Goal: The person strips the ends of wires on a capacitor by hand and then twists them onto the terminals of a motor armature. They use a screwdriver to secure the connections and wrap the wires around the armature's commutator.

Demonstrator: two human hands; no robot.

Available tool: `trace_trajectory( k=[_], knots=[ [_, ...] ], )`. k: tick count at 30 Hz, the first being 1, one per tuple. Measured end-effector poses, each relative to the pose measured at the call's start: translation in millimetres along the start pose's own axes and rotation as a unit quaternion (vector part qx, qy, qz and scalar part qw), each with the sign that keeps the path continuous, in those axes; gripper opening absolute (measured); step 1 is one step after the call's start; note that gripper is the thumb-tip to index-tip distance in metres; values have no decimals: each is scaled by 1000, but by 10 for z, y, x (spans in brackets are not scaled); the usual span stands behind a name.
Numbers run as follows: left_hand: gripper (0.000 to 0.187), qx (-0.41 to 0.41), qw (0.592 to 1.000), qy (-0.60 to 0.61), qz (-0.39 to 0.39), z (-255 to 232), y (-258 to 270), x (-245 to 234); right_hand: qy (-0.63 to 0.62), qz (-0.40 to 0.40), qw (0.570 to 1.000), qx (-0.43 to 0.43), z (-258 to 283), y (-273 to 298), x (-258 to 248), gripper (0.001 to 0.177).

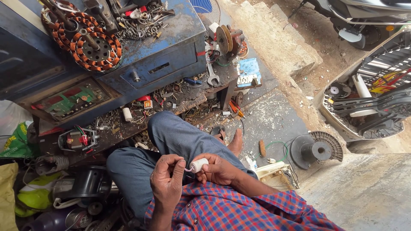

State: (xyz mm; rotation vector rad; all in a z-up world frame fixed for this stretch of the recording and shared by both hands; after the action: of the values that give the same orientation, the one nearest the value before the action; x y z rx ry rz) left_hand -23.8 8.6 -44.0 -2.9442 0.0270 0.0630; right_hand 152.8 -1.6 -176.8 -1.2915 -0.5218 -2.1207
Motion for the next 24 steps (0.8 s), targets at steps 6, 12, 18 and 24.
trace_trajectory(
  k=[6,12,18,24],
  knots=[
    [6,7,999,40,14,-35,42,10,-37,-2,999,-1,55,0,66,40],
    [10,28,999,32,22,-223,-11,72,-57,-6,998,3,27,45,-28,40],
    [13,68,997,-33,14,-196,32,21,-39,-8,999,2,48,84,-34,44],
    [29,47,998,36,6,-398,-21,52,-45,-23,999,1,121,121,128,45]
  ],
)
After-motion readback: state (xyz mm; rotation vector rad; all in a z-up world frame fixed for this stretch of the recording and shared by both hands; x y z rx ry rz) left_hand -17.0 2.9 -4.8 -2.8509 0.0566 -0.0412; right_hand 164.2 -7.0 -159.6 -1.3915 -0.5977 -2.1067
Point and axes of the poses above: each hand's wrist, its own y-axis away from the middle knuckle, its own x-axis out of the palm, z = x × y, the point moved 2 cm from there along -y, towards the middle knuckle, and after that the axes turned 7 degrees about y, right-handed, at the moved point
